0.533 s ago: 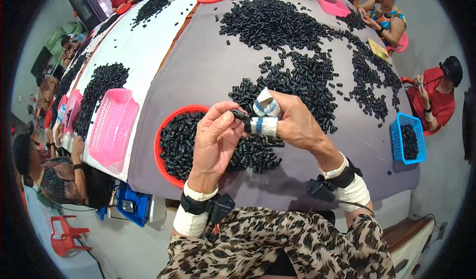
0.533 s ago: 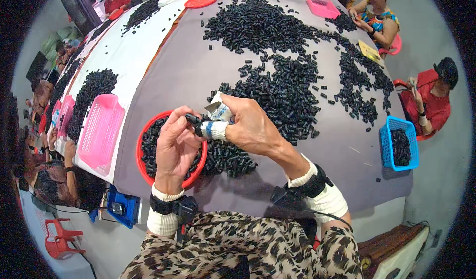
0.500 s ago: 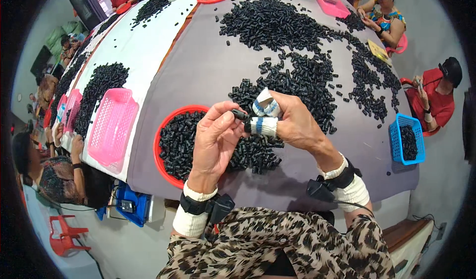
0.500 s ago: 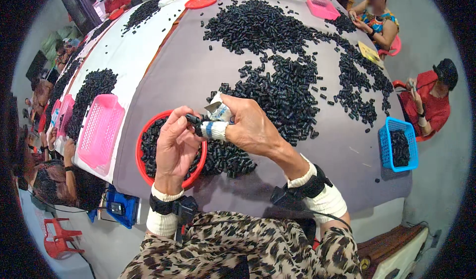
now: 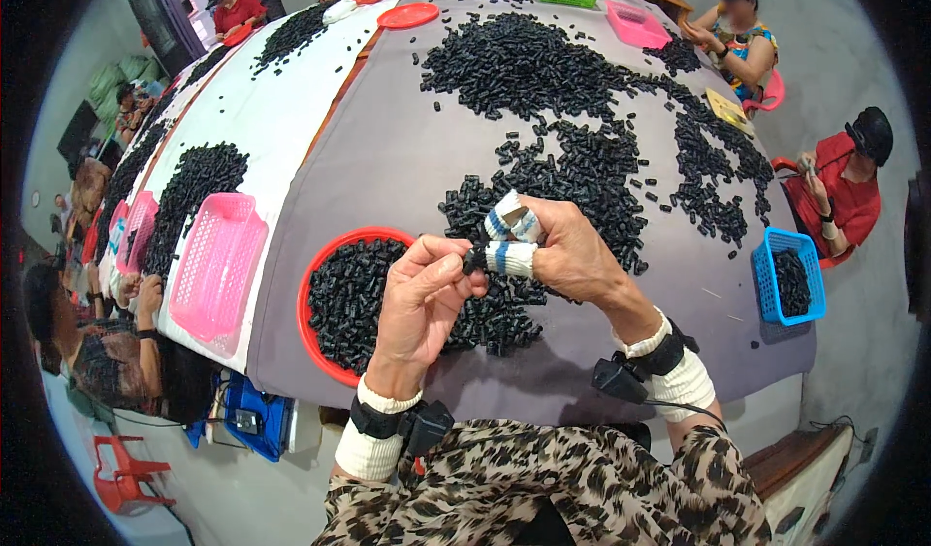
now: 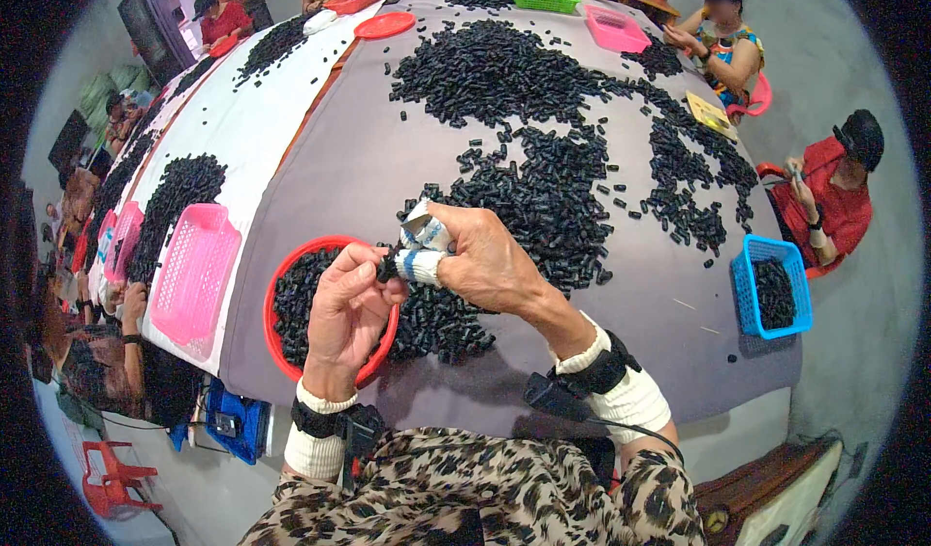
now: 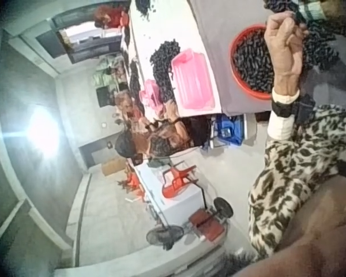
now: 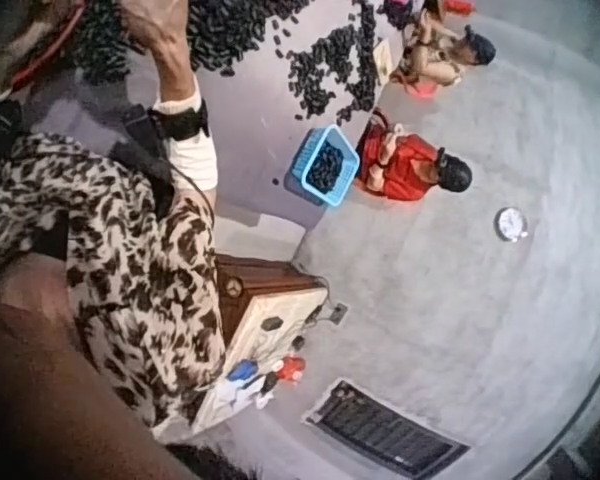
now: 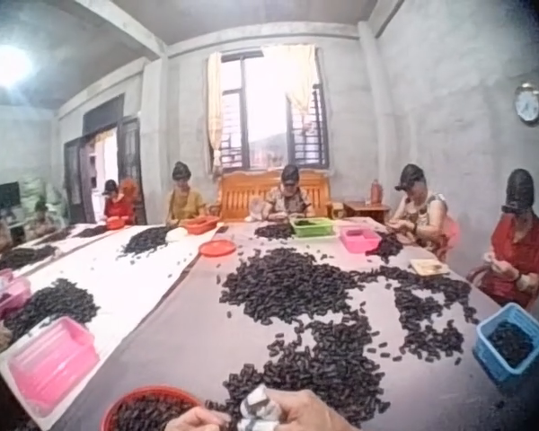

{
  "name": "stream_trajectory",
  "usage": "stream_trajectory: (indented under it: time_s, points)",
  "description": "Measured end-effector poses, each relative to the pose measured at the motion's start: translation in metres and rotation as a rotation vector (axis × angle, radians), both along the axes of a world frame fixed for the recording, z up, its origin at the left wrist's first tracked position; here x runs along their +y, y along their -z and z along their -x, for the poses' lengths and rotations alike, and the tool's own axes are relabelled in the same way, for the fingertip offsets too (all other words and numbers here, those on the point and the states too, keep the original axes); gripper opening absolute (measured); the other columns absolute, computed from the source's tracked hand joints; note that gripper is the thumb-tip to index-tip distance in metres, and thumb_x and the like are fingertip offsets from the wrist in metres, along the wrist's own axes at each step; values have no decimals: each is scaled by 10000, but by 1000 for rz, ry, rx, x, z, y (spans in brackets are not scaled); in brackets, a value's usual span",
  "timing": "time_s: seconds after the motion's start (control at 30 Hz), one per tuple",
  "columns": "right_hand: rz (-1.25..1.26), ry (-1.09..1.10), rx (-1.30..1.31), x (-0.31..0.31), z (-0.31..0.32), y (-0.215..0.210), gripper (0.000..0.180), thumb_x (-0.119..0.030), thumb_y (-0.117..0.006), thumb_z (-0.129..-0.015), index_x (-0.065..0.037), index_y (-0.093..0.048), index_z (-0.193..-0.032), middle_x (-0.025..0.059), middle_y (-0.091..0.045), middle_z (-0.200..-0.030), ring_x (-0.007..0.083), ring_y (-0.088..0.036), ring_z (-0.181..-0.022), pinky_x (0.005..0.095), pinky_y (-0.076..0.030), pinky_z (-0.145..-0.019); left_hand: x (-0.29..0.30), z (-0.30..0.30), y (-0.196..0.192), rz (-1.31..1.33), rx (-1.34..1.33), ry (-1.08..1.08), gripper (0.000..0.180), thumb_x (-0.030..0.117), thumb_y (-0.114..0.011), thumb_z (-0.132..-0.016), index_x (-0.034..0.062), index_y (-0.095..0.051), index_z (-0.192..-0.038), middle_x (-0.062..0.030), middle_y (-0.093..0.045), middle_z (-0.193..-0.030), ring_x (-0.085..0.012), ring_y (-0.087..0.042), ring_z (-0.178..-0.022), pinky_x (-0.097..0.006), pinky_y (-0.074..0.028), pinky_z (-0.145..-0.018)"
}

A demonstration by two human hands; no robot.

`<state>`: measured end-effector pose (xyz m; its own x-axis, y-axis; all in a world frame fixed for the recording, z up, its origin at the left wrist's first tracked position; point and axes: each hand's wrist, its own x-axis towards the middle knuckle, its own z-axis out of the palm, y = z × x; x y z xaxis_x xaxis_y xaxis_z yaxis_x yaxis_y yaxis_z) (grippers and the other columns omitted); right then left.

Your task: Manually assembling and bundling small black plastic shoe components at a shared work table.

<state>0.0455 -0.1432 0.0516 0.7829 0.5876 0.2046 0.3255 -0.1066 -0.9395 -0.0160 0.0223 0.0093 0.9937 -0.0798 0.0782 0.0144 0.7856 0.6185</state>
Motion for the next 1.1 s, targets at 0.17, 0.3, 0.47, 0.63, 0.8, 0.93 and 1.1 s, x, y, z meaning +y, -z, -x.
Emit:
stream_trajectory:
  time_s: [0.17,0.3,0.47,0.63,0.8,0.93,1.1]
  points:
    - [24,20,20,-6,-4,2,175,-133,-687,-739,-52,-559,-827,-52,-509,-683,30,-421,-606,203,-358,-530,-10,-1,-2,7,12,26,185,31,-579,-815,-6,-557,-995,-85,-585,-914,-156,-585,-746,-283,-497,-695]
    - [34,47,-5,-10,-5,1,183,-147,-681,-746,-37,-550,-810,-32,-515,-655,38,-437,-588,215,-370,-514,-13,-4,-5,-35,40,67,282,18,-565,-819,-14,-529,-1096,-78,-578,-919,-152,-581,-756,-284,-497,-692]
    - [44,92,-54,-13,-5,4,202,-177,-677,-753,-25,-550,-792,-18,-520,-628,44,-450,-567,225,-378,-497,-15,-7,3,-38,43,62,279,26,-558,-829,-11,-525,-1103,-80,-584,-913,-153,-580,-755,-283,-496,-688]
    - [41,91,-7,-23,-6,12,217,-197,-682,-755,-28,-556,-805,-20,-520,-644,43,-441,-584,220,-375,-511,-20,-10,6,-39,126,10,248,56,-563,-840,-3,-530,-1079,-78,-592,-889,-149,-576,-744,-275,-486,-682]
    - [77,77,19,-25,-3,12,219,-210,-675,-764,-32,-554,-807,-23,-519,-648,43,-444,-592,221,-376,-521,-21,-10,9,-42,124,24,240,61,-561,-844,1,-533,-1075,-74,-595,-881,-144,-574,-751,-269,-480,-679]
    - [82,39,31,-26,-5,18,212,-218,-654,-780,-37,-551,-816,-14,-523,-651,51,-453,-598,231,-385,-536,-20,-11,12,-23,105,46,234,62,-556,-848,4,-535,-1073,-71,-596,-881,-142,-571,-752,-267,-477,-680]
    - [-5,36,3,-27,-7,33,198,-203,-631,-786,-31,-547,-836,-3,-529,-638,60,-461,-593,241,-395,-549,-22,-12,11,-5,115,39,231,74,-556,-853,8,-533,-1074,-82,-592,-899,-145,-569,-749,-271,-474,-686]
